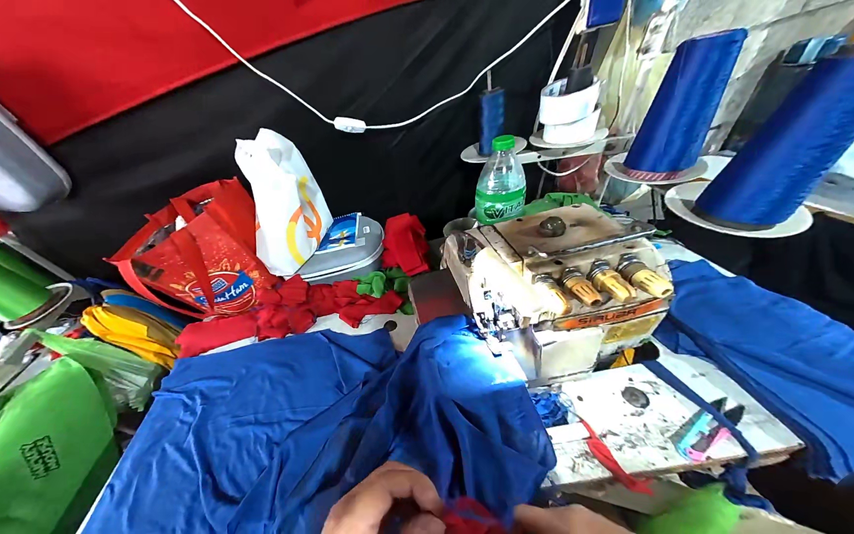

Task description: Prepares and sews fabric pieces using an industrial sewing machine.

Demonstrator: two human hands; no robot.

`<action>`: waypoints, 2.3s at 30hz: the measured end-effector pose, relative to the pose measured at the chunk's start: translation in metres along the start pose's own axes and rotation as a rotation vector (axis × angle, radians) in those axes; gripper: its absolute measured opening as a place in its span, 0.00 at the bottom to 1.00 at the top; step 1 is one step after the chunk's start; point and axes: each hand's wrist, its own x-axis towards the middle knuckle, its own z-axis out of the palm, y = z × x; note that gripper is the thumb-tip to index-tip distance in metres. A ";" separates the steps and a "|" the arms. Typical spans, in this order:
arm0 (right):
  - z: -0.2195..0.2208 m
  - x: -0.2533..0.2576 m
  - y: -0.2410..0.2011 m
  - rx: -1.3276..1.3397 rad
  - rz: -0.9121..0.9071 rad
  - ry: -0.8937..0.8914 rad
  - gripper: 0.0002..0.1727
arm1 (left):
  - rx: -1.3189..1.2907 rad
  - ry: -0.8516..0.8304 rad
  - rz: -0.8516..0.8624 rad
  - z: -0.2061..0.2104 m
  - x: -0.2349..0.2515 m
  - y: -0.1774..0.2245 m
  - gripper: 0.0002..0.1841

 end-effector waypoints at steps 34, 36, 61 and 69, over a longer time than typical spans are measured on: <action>0.000 0.044 -0.001 -0.304 -0.351 0.657 0.06 | -0.408 0.121 -0.374 0.014 -0.016 -0.035 0.15; -0.001 0.040 -0.006 -0.056 -0.355 0.544 0.06 | -0.359 0.123 -0.378 0.019 -0.016 -0.036 0.13; 0.014 0.043 0.008 0.252 -0.365 0.291 0.08 | -0.017 -0.028 -0.308 0.011 -0.013 -0.042 0.09; 0.009 0.031 -0.007 0.016 -0.341 0.237 0.32 | -0.095 -0.005 -0.406 0.015 -0.005 -0.023 0.08</action>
